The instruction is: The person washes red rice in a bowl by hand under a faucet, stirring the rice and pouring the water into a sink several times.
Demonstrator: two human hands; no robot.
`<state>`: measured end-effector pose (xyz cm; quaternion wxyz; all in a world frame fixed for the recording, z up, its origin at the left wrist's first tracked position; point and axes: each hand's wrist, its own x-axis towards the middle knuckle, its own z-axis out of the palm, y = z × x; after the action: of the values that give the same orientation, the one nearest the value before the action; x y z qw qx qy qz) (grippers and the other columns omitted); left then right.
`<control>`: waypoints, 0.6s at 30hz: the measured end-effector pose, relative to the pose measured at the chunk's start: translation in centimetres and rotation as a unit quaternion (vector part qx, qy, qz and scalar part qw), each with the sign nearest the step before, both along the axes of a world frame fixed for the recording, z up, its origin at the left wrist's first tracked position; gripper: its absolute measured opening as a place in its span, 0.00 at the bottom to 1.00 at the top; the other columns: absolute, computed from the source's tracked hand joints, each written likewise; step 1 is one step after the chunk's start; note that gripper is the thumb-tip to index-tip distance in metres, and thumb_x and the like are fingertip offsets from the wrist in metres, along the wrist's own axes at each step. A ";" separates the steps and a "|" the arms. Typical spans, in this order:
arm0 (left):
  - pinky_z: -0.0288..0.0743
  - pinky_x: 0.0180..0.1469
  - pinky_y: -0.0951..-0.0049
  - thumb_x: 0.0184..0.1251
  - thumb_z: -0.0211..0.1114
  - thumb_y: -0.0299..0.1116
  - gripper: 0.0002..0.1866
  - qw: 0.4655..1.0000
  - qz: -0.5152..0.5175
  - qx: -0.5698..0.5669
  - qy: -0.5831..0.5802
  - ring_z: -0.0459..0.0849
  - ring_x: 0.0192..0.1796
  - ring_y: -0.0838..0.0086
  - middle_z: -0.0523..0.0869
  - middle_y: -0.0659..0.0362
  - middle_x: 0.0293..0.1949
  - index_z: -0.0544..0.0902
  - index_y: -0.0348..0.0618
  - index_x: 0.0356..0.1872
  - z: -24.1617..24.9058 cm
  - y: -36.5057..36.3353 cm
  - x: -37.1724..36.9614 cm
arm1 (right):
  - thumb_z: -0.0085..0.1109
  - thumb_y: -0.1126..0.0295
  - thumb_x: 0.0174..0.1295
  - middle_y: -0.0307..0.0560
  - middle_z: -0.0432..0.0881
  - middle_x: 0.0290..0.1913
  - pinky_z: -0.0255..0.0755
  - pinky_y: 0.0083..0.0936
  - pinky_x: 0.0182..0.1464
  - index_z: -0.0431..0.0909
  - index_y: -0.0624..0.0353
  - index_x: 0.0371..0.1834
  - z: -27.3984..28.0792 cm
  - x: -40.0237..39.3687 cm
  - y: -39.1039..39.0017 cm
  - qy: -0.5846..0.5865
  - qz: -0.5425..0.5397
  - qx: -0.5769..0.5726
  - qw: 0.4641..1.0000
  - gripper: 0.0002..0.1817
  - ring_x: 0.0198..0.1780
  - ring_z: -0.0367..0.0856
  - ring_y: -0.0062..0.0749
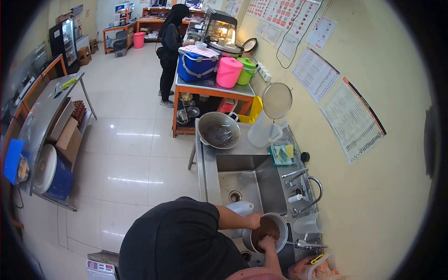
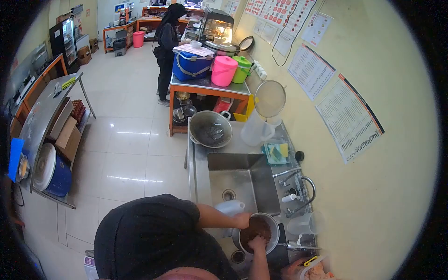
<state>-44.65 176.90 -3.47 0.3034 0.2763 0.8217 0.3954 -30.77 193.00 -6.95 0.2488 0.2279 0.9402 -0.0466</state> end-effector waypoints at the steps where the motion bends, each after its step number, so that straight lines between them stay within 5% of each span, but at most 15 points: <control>1: 0.73 0.58 0.53 0.57 0.56 0.28 0.22 1.000 0.003 0.003 -0.001 0.80 0.56 0.49 0.81 0.40 0.51 0.75 0.36 0.56 0.0 0.0 0.0 | 0.52 0.54 0.60 0.66 0.64 0.69 0.57 0.36 0.71 0.63 0.64 0.69 -0.6 -0.5 0.2 0.065 -0.046 -0.032 0.996 0.36 0.72 0.61 0.54; 4: 0.74 0.58 0.53 0.57 0.57 0.29 0.22 1.000 0.013 0.010 -0.009 0.80 0.55 0.49 0.82 0.40 0.51 0.75 0.37 0.55 -0.3 0.2 0.0 | 0.56 0.60 0.57 0.66 0.63 0.69 0.54 0.40 0.72 0.62 0.65 0.69 -1.7 -3.1 -0.1 0.139 -0.209 -0.160 0.955 0.37 0.71 0.61 0.58; 7: 0.74 0.56 0.52 0.59 0.58 0.31 0.21 1.000 0.024 0.011 -0.012 0.81 0.54 0.48 0.83 0.41 0.49 0.75 0.39 0.55 -0.7 0.3 0.2 | 0.54 0.60 0.60 0.65 0.64 0.69 0.55 0.39 0.71 0.60 0.67 0.70 -1.4 -4.5 -1.6 0.228 -0.197 -0.227 0.926 0.36 0.71 0.61 0.55; 10: 0.75 0.53 0.51 0.61 0.58 0.33 0.21 0.999 0.029 0.011 0.007 0.82 0.52 0.47 0.84 0.42 0.47 0.74 0.40 0.56 -1.0 0.3 0.3 | 0.52 0.60 0.62 0.64 0.64 0.69 0.55 0.38 0.71 0.59 0.66 0.70 2.7 -4.8 -4.3 0.178 -0.167 -0.238 0.940 0.35 0.72 0.61 0.51; 13: 0.75 0.54 0.51 0.59 0.58 0.30 0.22 1.000 0.030 0.002 0.005 0.81 0.52 0.47 0.83 0.41 0.48 0.75 0.39 0.56 -0.8 0.4 0.5 | 0.51 0.57 0.64 0.62 0.65 0.70 0.55 0.36 0.71 0.60 0.62 0.71 1.2 -4.1 -3.1 0.125 -0.090 -0.343 0.927 0.34 0.72 0.61 0.49; 18: 0.74 0.56 0.53 0.56 0.57 0.27 0.24 1.000 -0.001 -0.017 -0.007 0.81 0.55 0.48 0.83 0.41 0.49 0.73 0.38 0.57 -1.2 0.7 -0.1 | 0.44 0.50 0.67 0.59 0.69 0.67 0.57 0.35 0.71 0.69 0.57 0.66 2.1 -1.1 -3.0 -0.112 0.053 -0.221 0.967 0.30 0.70 0.65 0.52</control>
<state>-44.73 177.58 -4.68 0.3143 0.2693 0.8260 0.3827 -31.88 190.01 -4.87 0.3986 0.1209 0.8835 -0.2143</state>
